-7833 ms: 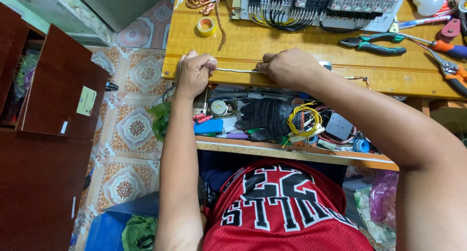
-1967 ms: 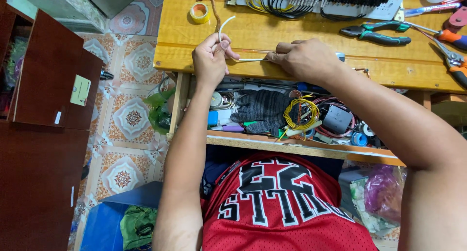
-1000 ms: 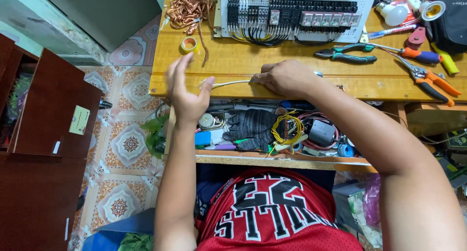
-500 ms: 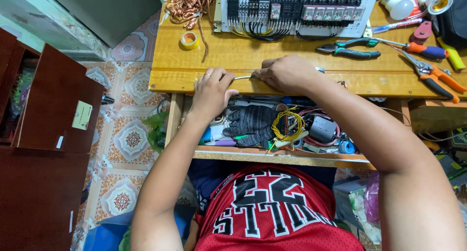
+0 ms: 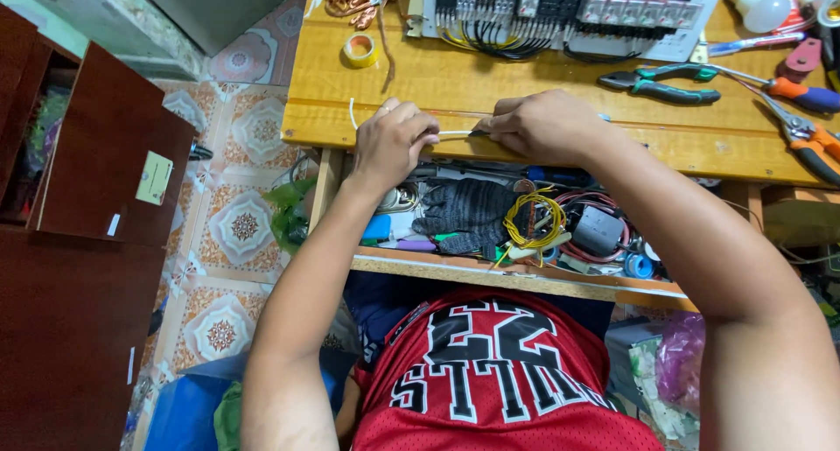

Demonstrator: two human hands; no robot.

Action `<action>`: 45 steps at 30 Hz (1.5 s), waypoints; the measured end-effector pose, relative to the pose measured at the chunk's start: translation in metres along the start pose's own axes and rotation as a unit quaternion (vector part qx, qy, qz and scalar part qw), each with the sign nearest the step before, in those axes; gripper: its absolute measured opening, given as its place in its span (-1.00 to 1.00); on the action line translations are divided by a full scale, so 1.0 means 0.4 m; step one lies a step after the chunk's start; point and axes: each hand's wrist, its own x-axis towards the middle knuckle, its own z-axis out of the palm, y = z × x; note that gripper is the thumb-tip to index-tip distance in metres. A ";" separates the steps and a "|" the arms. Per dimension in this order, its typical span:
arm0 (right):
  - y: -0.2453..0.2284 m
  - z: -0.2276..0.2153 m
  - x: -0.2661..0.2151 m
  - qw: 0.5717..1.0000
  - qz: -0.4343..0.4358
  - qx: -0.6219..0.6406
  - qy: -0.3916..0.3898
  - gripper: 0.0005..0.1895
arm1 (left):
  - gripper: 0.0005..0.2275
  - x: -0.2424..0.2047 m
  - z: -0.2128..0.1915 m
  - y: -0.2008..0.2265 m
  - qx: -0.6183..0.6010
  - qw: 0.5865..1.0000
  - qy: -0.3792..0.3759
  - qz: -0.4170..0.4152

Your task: Preparing and testing electrical wire connections on a metal rod assembly

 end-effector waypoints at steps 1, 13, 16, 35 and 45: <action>0.000 -0.002 -0.001 1.000 0.005 0.002 0.002 -0.81 | -0.92 0.001 0.004 -0.002 0.004 1.000 0.013 0.004; -0.020 -0.026 -0.008 0.999 -0.001 0.036 0.025 -0.80 | -0.89 -0.009 0.048 -0.012 0.055 0.994 0.089 0.028; -0.026 -0.033 -0.010 0.999 -0.002 0.037 0.026 -0.82 | -0.87 -0.003 0.040 -0.003 0.063 0.992 0.102 0.032; -0.018 0.020 0.010 1.000 0.001 -0.014 0.023 -0.84 | -0.84 -0.003 0.049 -0.004 0.060 0.991 0.112 0.043; -0.060 -0.018 0.001 0.997 0.004 -0.069 0.030 -0.80 | -0.84 0.000 0.053 -0.011 0.054 0.989 0.124 0.057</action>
